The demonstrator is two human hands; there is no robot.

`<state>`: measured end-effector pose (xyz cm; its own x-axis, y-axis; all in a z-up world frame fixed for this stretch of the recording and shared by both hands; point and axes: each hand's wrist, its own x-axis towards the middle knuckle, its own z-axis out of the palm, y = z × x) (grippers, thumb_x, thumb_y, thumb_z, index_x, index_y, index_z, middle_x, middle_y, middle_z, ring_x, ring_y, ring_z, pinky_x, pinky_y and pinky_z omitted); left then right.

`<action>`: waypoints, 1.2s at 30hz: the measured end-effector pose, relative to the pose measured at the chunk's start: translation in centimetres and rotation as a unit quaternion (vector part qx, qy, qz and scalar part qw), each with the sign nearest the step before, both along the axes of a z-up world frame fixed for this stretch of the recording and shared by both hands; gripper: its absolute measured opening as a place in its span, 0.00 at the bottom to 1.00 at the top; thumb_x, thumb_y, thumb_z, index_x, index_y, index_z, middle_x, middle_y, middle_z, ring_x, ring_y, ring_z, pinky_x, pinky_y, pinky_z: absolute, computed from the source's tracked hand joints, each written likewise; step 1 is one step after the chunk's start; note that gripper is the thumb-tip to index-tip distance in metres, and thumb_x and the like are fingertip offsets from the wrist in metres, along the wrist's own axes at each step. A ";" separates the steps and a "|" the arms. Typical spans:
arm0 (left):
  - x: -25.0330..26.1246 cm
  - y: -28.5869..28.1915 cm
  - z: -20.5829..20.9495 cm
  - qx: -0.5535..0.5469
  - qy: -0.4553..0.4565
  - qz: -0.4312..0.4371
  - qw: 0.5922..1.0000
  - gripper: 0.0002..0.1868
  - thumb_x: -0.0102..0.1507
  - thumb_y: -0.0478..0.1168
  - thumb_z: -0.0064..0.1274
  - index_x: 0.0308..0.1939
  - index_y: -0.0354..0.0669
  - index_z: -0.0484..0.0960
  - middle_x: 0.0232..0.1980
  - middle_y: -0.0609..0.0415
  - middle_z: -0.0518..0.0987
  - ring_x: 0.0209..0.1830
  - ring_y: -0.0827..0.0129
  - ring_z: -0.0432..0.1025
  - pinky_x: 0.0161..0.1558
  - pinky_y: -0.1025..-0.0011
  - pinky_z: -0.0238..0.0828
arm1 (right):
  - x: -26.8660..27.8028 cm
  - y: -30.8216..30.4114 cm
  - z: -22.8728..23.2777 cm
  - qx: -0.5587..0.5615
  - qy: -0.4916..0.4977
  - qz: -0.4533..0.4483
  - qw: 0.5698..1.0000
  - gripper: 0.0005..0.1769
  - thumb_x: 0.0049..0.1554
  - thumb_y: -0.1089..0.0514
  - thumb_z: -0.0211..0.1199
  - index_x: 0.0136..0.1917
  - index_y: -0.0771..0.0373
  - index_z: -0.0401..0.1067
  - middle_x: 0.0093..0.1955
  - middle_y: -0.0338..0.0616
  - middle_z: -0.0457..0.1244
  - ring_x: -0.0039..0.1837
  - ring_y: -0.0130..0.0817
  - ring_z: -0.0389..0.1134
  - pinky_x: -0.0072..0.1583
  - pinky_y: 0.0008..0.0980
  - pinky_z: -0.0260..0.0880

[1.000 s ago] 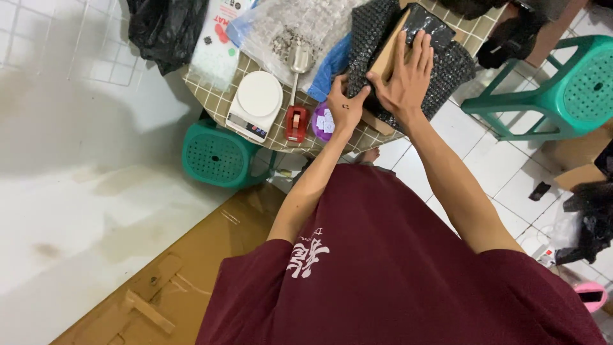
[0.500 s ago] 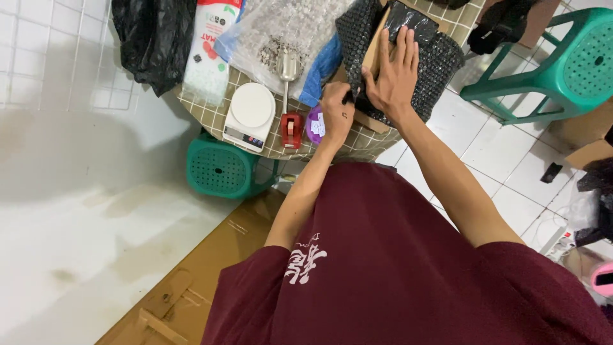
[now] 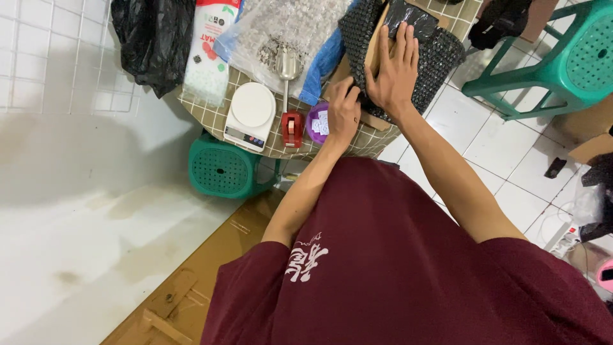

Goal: Wrap a small cardboard box in black bubble wrap and organize packages on a table

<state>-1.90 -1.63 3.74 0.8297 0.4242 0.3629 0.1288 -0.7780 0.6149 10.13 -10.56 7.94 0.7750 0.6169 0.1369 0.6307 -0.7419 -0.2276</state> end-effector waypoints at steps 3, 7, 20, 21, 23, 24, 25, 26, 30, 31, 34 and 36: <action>0.0 0.1 0.4 0.013 -0.029 -0.019 0.999 0.17 0.51 0.16 0.61 0.42 0.30 0.81 0.52 0.44 0.78 0.57 0.50 0.69 0.52 0.59 0.81 | 0.2 0.1 0.2 0.007 -0.006 0.004 1.000 0.44 0.71 0.29 0.32 0.87 0.59 0.44 0.85 0.64 0.36 0.86 0.60 0.33 0.84 0.56 0.36; -0.3 0.4 1.9 0.043 -0.108 -0.098 0.988 0.03 0.60 0.19 0.53 0.34 0.24 0.77 0.40 0.41 0.75 0.53 0.44 0.69 0.63 0.50 0.72 | 0.0 0.0 0.2 0.005 -0.006 0.004 1.000 0.41 0.73 0.33 0.40 0.87 0.59 0.44 0.85 0.64 0.36 0.86 0.61 0.34 0.83 0.57 0.38; -1.6 0.2 2.6 0.202 -0.083 -0.108 0.970 0.05 0.68 0.30 0.56 0.39 0.28 0.84 0.56 0.38 0.79 0.64 0.44 0.68 0.70 0.54 0.67 | 0.1 0.0 0.2 0.002 0.022 -0.004 1.000 0.36 0.75 0.39 0.39 0.87 0.59 0.42 0.86 0.62 0.34 0.86 0.58 0.31 0.84 0.56 0.35; -1.6 0.2 2.7 0.201 -0.083 -0.108 0.970 0.05 0.68 0.30 0.56 0.39 0.28 0.84 0.56 0.38 0.79 0.64 0.44 0.68 0.70 0.54 0.67 | 0.1 0.0 0.1 0.002 0.022 -0.004 1.000 0.36 0.75 0.39 0.39 0.87 0.59 0.42 0.86 0.62 0.34 0.86 0.58 0.31 0.84 0.56 0.35; -1.6 0.2 3.1 0.212 -0.096 -0.094 0.968 0.08 0.68 0.28 0.51 0.35 0.34 0.81 0.51 0.42 0.81 0.62 0.42 0.70 0.65 0.54 0.71 | -0.1 0.0 -0.1 0.031 0.004 -0.010 0.999 0.36 0.74 0.37 0.34 0.87 0.58 0.44 0.86 0.62 0.37 0.86 0.57 0.34 0.84 0.54 0.36; -1.7 0.0 3.2 0.211 -0.095 -0.094 0.968 0.08 0.68 0.28 0.51 0.35 0.34 0.81 0.51 0.42 0.81 0.62 0.42 0.70 0.65 0.54 0.71 | -0.2 0.1 0.0 0.030 0.006 -0.010 0.999 0.36 0.74 0.37 0.34 0.87 0.58 0.44 0.86 0.62 0.37 0.86 0.57 0.34 0.84 0.54 0.36; -1.8 -0.2 3.2 0.231 -0.076 -0.084 0.966 0.06 0.68 0.29 0.52 0.36 0.37 0.81 0.51 0.43 0.81 0.62 0.43 0.70 0.67 0.56 0.70 | -0.3 0.1 0.2 0.041 0.005 -0.006 0.999 0.36 0.74 0.37 0.34 0.86 0.60 0.45 0.85 0.63 0.38 0.86 0.58 0.35 0.84 0.55 0.36; -1.6 -0.3 3.3 0.252 -0.059 -0.075 0.963 0.05 0.68 0.29 0.53 0.38 0.40 0.81 0.51 0.45 0.81 0.62 0.45 0.69 0.68 0.57 0.70 | -0.1 0.2 0.3 0.052 0.003 -0.003 0.999 0.37 0.74 0.38 0.34 0.86 0.62 0.47 0.85 0.64 0.39 0.86 0.59 0.36 0.83 0.55 0.37; -1.8 -0.9 3.3 0.320 -0.019 -0.058 0.945 0.03 0.69 0.33 0.51 0.40 0.44 0.79 0.56 0.44 0.81 0.66 0.45 0.68 0.73 0.55 0.61 | 0.0 0.0 -0.5 0.041 0.024 -0.009 0.999 0.53 0.65 0.20 0.29 0.86 0.60 0.45 0.85 0.64 0.36 0.87 0.56 0.35 0.84 0.54 0.33; -1.9 -1.2 3.4 0.304 -0.021 -0.064 0.950 0.05 0.69 0.30 0.47 0.39 0.40 0.77 0.53 0.40 0.79 0.63 0.42 0.68 0.71 0.53 0.65 | 0.0 -0.2 -0.9 0.041 0.008 0.001 0.999 0.59 0.61 0.13 0.35 0.87 0.58 0.43 0.86 0.63 0.35 0.87 0.55 0.34 0.84 0.55 0.34; -2.4 -1.8 2.2 0.307 -0.011 -0.071 0.949 0.05 0.69 0.29 0.45 0.40 0.36 0.76 0.51 0.37 0.78 0.62 0.45 0.69 0.68 0.56 0.68 | 0.0 -0.4 -1.0 0.035 -0.012 0.010 0.999 0.65 0.59 0.07 0.42 0.87 0.57 0.40 0.87 0.62 0.35 0.87 0.56 0.32 0.85 0.56 0.35; -2.6 -2.3 1.4 0.327 0.003 -0.072 0.942 0.04 0.68 0.29 0.47 0.42 0.36 0.78 0.53 0.37 0.79 0.63 0.50 0.69 0.67 0.60 0.68 | 0.1 -0.4 -0.9 0.030 -0.015 0.012 0.999 0.63 0.61 0.09 0.43 0.87 0.57 0.40 0.87 0.62 0.35 0.87 0.56 0.32 0.85 0.57 0.34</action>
<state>-4.54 -3.97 5.17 0.8642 -0.0053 0.5032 -0.0042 -1.0000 -0.0034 10.21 -10.91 7.00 0.7552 0.6253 0.1966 0.6553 -0.7120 -0.2523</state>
